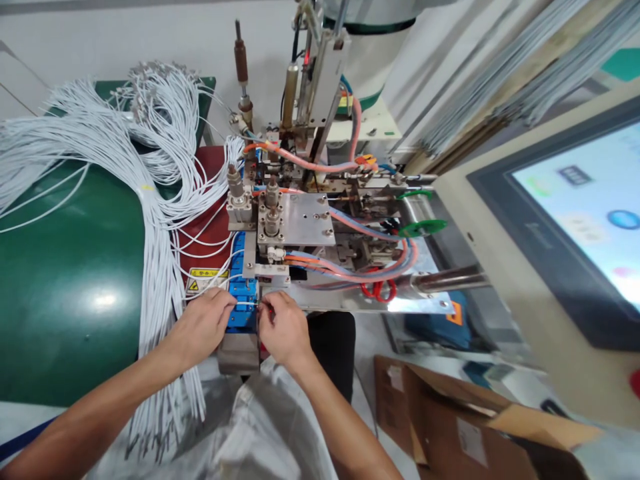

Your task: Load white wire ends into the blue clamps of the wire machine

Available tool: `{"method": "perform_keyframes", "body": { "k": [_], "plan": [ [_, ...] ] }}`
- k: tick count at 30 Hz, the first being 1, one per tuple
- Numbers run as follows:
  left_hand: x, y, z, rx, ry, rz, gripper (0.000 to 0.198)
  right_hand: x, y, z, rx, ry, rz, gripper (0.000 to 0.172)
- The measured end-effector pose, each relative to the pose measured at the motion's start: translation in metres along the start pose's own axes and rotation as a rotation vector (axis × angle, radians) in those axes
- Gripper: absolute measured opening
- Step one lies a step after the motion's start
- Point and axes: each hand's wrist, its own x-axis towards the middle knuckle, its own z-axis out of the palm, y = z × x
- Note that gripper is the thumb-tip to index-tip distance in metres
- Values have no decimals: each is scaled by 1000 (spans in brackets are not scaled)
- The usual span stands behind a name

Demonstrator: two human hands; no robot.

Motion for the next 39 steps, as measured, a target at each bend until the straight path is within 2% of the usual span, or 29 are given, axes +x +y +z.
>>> {"method": "perform_keyframes", "body": {
  "k": [4, 9, 19, 22, 26, 29, 33, 39],
  "plan": [
    [-1, 1, 0, 45, -35, -3, 23, 3, 4, -4, 56, -83, -62, 20],
    [-3, -4, 2, 24, -21, 46, 24, 5, 8, 5, 45, 3, -97, 30],
    [-2, -5, 0, -36, -49, 76, 27, 6, 10, 17, 39, 106, -150, 31],
    [-1, -2, -3, 16, -90, 54, 28, 4, 7, 22, 104, 145, -106, 31],
    [-2, 3, -6, 149, -111, 60, 27, 0, 6, 28, 221, 138, 25, 33],
    [-4, 5, -6, 229, -79, 99, 25, 0, 8, 29, 253, 114, 70, 34],
    [-7, 1, -3, 197, -38, 134, 27, 2, 12, 23, 262, 100, 105, 35],
    [-25, -23, 2, 205, 123, 373, 37, 1, 16, 9, 445, 324, 188, 35]
  ]
}}
